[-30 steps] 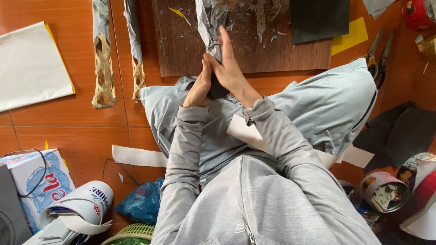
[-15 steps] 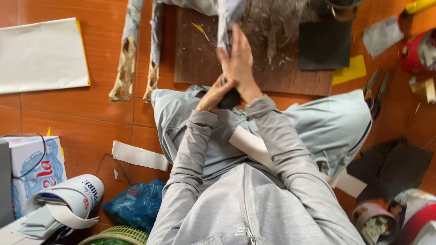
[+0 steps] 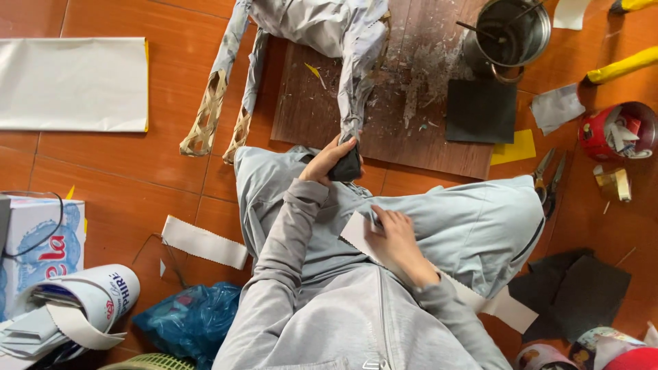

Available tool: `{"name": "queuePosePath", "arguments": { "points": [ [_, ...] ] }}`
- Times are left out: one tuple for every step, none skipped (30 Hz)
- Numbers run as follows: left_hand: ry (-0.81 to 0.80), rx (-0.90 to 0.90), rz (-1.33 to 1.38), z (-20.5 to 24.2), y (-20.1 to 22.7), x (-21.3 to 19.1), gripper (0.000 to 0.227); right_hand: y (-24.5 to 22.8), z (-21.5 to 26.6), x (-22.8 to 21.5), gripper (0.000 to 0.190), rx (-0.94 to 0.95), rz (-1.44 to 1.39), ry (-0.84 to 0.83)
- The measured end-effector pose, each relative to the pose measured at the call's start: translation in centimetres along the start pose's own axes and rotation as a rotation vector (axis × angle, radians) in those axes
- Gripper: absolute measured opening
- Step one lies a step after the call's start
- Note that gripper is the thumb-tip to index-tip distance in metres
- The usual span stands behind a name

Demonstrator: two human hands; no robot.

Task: Applying paper and tape to the leg of a giraffe model.

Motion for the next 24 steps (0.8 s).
{"name": "queuePosePath", "arguments": {
  "points": [
    [-0.013, 0.010, 0.008, -0.2, -0.4, -0.5, 0.048, 0.4, -0.4, 0.8, 0.058, 0.032, -0.056, -0.001],
    [-0.021, -0.002, -0.001, -0.2, -0.3, -0.5, 0.048, 0.7, -0.9, 1.3, 0.058, 0.041, -0.062, 0.011],
    [-0.014, -0.008, 0.012, -0.1, -0.3, -0.6, 0.048, 1.0, -1.5, 1.8, 0.055, 0.153, -0.206, -0.072],
    [-0.012, -0.021, 0.025, -0.2, -0.3, -0.6, 0.049, 1.4, -1.9, 2.3, 0.053, 0.268, -0.352, -0.151],
    [-0.026, -0.038, 0.015, -0.1, 0.0, -0.8, 0.049, 0.9, -2.2, 2.3, 0.053, 0.282, -0.362, -0.133],
    [-0.014, -0.044, 0.032, -0.1, -0.1, -0.8, 0.049, 0.4, -2.3, 2.0, 0.043, 0.106, -0.206, -0.031],
    [-0.001, -0.051, 0.049, -0.2, -0.1, -0.8, 0.050, 0.0, -2.4, 1.8, 0.035, -0.069, -0.042, 0.064],
    [-0.018, -0.076, 0.044, -0.1, -0.2, -0.8, 0.050, 0.1, -2.5, 1.7, 0.035, -0.042, -0.047, 0.078],
    [-0.016, -0.073, 0.059, -0.1, -0.3, -0.9, 0.050, 0.3, -2.7, 1.8, 0.027, -0.016, -0.076, 0.021],
    [-0.013, -0.068, 0.074, 0.0, -0.3, -1.1, 0.050, 0.4, -3.0, 1.8, 0.023, 0.006, -0.105, -0.036],
    [-0.028, -0.092, 0.070, -0.2, -0.6, -1.4, 0.050, 0.9, -3.0, 2.0, 0.023, 0.031, -0.111, -0.022],
    [-0.032, -0.080, 0.067, -0.3, -0.8, -1.7, 0.051, 1.3, -3.2, 2.2, 0.023, 0.026, -0.148, -0.044],
    [-0.037, -0.069, 0.064, -0.3, -0.9, -2.1, 0.052, 1.7, -3.3, 2.4, 0.024, 0.020, -0.186, -0.065],
    [-0.047, -0.082, 0.059, -0.2, -1.0, -2.0, 0.052, 2.3, -3.2, 2.7, 0.024, 0.033, -0.190, -0.054],
    [-0.073, -0.047, 0.092, -0.1, -0.9, -1.9, 0.054, 2.8, -3.1, 3.0, 0.022, 0.015, -0.213, -0.005],
    [-0.097, -0.007, 0.130, 0.1, -1.0, -1.9, 0.055, 3.3, -3.1, 3.3, 0.020, -0.007, -0.232, 0.039],
    [-0.104, -0.016, 0.130, 0.2, -0.9, -1.7, 0.055, 3.4, -2.9, 3.3, 0.020, 0.002, -0.232, 0.045],
    [-0.097, -0.003, 0.127, 0.3, -0.7, -1.5, 0.058, 3.5, -2.8, 3.1, 0.016, -0.020, -0.252, 0.108],
    [-0.091, 0.010, 0.124, 0.6, -0.5, -1.2, 0.060, 3.6, -2.7, 3.0, 0.013, -0.043, -0.272, 0.171],
    [-0.095, 0.011, 0.123, 0.5, -0.5, -1.2, 0.060, 3.1, -2.5, 2.3, 0.013, -0.043, -0.270, 0.175],
    [-0.091, 0.005, 0.129, 0.4, -0.4, -1.1, 0.061, 2.5, -2.4, 1.6, 0.012, -0.048, -0.276, 0.209],
    [-0.084, 0.001, 0.136, 0.5, -0.4, -1.1, 0.061, 1.9, -2.2, 0.9, 0.012, -0.054, -0.282, 0.240],
    [-0.086, 0.003, 0.136, 0.5, -0.5, -1.1, 0.061, 1.5, -2.2, 0.4, 0.012, -0.055, -0.280, 0.240],
    [-0.094, 0.015, 0.125, 0.5, -0.5, -1.1, 0.061, 1.1, -2.2, -0.1, 0.012, -0.064, -0.265, 0.273]
  ]
}}
Point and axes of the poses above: each hand's wrist, its own z-axis away from the middle knuckle, its own x-axis out of the palm, y = z × x, the point moved 1 cm from there along -z, towards the middle knuckle, and after that the axes turned 6 degrees about -y, right-handed, at the moved point
